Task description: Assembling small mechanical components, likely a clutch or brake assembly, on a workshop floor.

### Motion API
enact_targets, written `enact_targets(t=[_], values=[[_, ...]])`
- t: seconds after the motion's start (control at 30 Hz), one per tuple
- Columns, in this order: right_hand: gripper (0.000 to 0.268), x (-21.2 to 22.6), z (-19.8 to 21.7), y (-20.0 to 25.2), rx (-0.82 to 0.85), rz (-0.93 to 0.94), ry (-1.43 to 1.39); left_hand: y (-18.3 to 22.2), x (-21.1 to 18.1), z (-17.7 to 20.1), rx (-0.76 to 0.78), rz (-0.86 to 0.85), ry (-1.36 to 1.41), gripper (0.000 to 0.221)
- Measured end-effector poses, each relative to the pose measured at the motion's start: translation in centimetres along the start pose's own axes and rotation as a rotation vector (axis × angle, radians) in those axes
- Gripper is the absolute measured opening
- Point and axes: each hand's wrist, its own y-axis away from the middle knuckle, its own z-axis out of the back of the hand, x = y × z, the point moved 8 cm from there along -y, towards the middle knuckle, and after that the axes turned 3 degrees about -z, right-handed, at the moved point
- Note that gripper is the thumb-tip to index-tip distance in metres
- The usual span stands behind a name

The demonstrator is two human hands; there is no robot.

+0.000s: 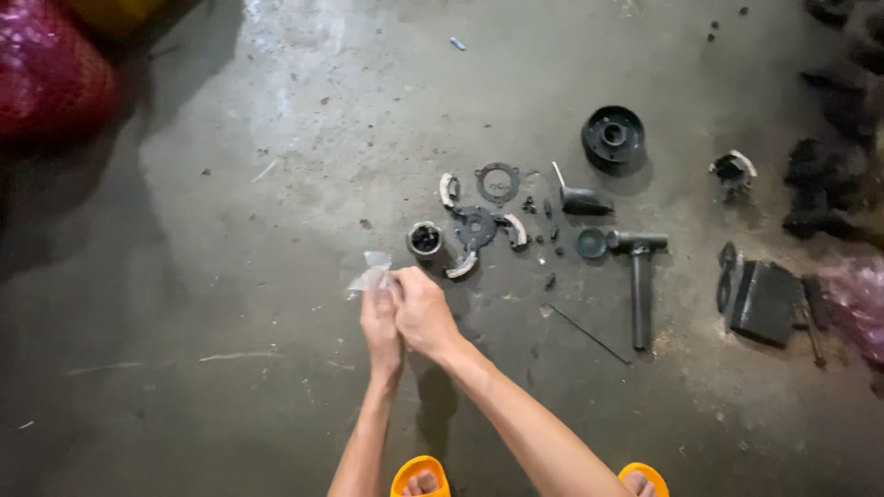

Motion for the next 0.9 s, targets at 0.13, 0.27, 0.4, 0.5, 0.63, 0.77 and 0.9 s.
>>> enact_targets(t=[0.13, 0.27, 0.4, 0.5, 0.63, 0.77, 0.9], values=[[0.022, 1.2, 0.0, 0.6, 0.126, 0.006, 0.202, -0.6, 2.6, 0.3, -0.037, 0.116, 0.26, 0.051], [0.023, -0.9, -2.1, 1.1, 0.341, -0.067, 0.343, -0.4, 4.7, 1.0, -0.165, 0.261, 0.258, 0.062], [0.04, -0.2, -0.9, 1.2, 0.452, -0.112, 0.119, -1.6, 4.8, 2.2, -0.265, 0.172, 0.285, 0.016], [0.042, -1.3, 0.0, 1.4, 0.392, -0.208, -0.146, -1.9, 2.8, 2.0, -0.238, 0.095, 0.11, 0.02], [0.047, -6.0, 1.2, 0.9, 0.272, -0.344, -0.53, -3.0, 2.4, 1.9, -0.214, 0.032, -0.031, 0.02], [0.047, -10.4, 6.4, 0.0, 0.018, -0.613, -0.735, -5.8, 6.7, 4.5, -0.334, 0.214, 0.094, 0.031], [0.036, -15.3, 8.0, 0.0, -0.068, -0.747, -0.755, -8.1, 0.4, 4.3, -0.212, 0.223, 0.14, 0.024]])
